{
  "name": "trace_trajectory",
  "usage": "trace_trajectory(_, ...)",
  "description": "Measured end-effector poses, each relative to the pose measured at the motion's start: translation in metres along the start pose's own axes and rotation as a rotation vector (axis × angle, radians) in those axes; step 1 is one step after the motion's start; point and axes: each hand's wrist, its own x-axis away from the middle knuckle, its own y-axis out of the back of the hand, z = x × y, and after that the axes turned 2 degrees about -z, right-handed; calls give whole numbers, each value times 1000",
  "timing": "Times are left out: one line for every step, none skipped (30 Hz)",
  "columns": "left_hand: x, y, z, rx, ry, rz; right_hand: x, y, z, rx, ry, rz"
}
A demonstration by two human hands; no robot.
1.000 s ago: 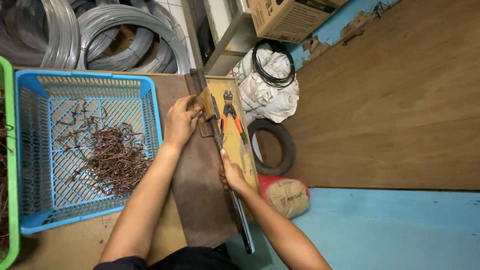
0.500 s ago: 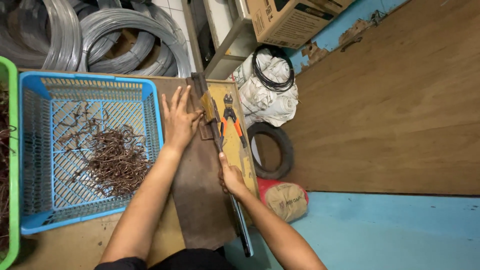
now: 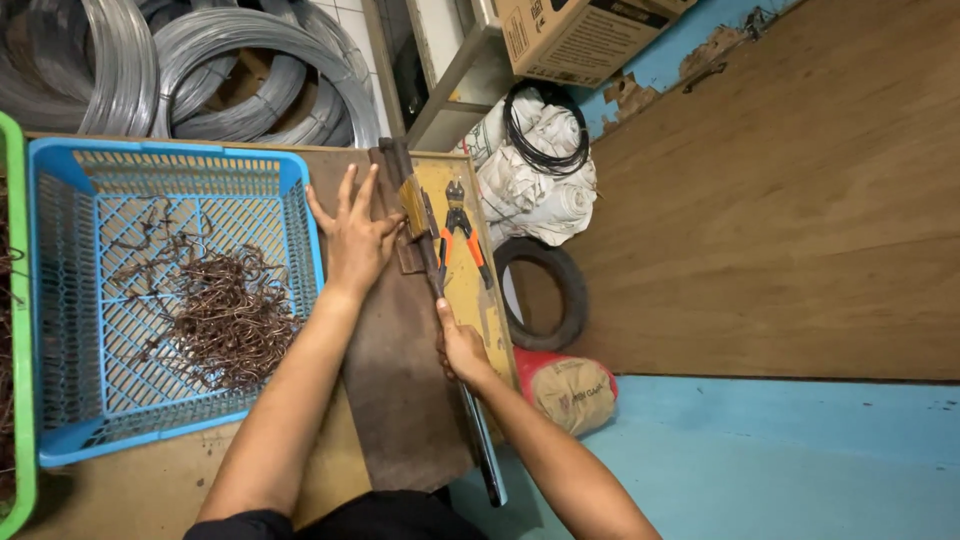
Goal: Bending small metal wire pieces using a manual lever-operated tool at a workbench.
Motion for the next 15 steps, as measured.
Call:
trace_trajectory(1, 0, -1, 2, 1, 2, -2, -1, -3, 0, -2, -1)
trace_trajectory(2, 0, -1, -5, 3, 4, -3, -2, -6, 0, -2, -3)
trace_trajectory(0, 0, -1, -14, 4, 1, -6, -3, -7, 0, 5, -5)
trace_trajectory(-1, -1, 0, -15, 3, -2, -8, -2, -5, 1, 8, -5)
trace_trajectory(0, -1, 1, -7, 1, -5, -7, -2, -5, 12, 7, -8)
trace_trajectory(0, -2, 1, 0, -1, -8, -7, -2, -5, 24, 5, -10)
trace_trajectory(1, -3, 1, -1, -1, -9, -6, -1, -4, 25, 6, -10)
trace_trajectory(1, -4, 2, 1, 3, -7, -4, 0, -4, 41, 11, -7)
trace_trajectory(2, -5, 2, 1, 9, -4, -3, 0, -3, 57, 15, -3)
trace_trajectory(1, -2, 1, 0, 11, -5, 0, 1, 0, 59, 16, -1)
trace_trajectory(1, -1, 0, 17, 15, 6, 3, 2, 3, 40, 10, -9)
trace_trajectory(0, 1, -1, 35, 19, 16, 6, 3, 5, 21, 4, -17)
trace_trajectory(2, 2, -1, 36, 23, 15, 5, 3, 0, 25, 3, -17)
trace_trajectory(3, 2, -2, 67, 50, 49, 3, 3, -4, -11, 18, -46)
trace_trajectory(-2, 1, 0, 95, 71, 74, -2, 3, -4, -50, 43, -75)
